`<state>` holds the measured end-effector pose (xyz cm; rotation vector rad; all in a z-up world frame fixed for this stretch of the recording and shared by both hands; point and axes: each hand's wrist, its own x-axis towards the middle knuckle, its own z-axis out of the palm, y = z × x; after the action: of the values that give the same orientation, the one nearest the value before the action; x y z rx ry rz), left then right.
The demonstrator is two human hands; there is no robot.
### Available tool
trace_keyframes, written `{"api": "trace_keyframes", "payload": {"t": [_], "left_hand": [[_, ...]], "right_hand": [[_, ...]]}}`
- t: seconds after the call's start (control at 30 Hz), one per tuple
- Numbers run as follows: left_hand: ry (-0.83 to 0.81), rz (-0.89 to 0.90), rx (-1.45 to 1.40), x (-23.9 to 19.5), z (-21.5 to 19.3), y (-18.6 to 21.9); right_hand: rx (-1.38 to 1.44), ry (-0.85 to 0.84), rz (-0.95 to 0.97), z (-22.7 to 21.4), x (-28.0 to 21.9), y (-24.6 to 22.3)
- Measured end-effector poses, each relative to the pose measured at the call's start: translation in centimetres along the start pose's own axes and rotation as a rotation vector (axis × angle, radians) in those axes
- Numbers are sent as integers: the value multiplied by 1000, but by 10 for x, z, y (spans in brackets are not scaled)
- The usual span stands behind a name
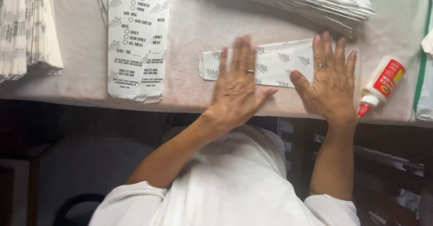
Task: Folding and gluing pre-printed paper sheets to create food packaging.
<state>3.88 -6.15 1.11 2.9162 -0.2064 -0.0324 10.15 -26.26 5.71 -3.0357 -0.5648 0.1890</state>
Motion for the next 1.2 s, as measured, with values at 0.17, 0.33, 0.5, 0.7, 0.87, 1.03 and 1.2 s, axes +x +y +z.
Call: {"api": "trace_keyframes", "payload": {"t": [0.17, 0.33, 0.5, 0.7, 0.87, 1.03, 1.2], "left_hand": [[51, -294, 209, -47, 9, -50], [-59, -154, 124, -49, -19, -30], [317, 277, 62, -36, 18, -23], [352, 294, 110, -38, 19, -25], [671, 375, -4, -57, 21, -22], [691, 354, -268, -75, -7, -41], [628, -77, -966, -76, -66, -105]], "right_hand": [[11, -12, 5, -5, -1, 4], [13, 207, -289, 13, -4, -26], [-17, 88, -470, 23, 3, -31], [-23, 133, -77, 3, 4, 14], [-221, 717, -79, 12, 16, 42], [-56, 887, -389, -17, 65, 33], [170, 462, -368, -20, 105, 34]]}}
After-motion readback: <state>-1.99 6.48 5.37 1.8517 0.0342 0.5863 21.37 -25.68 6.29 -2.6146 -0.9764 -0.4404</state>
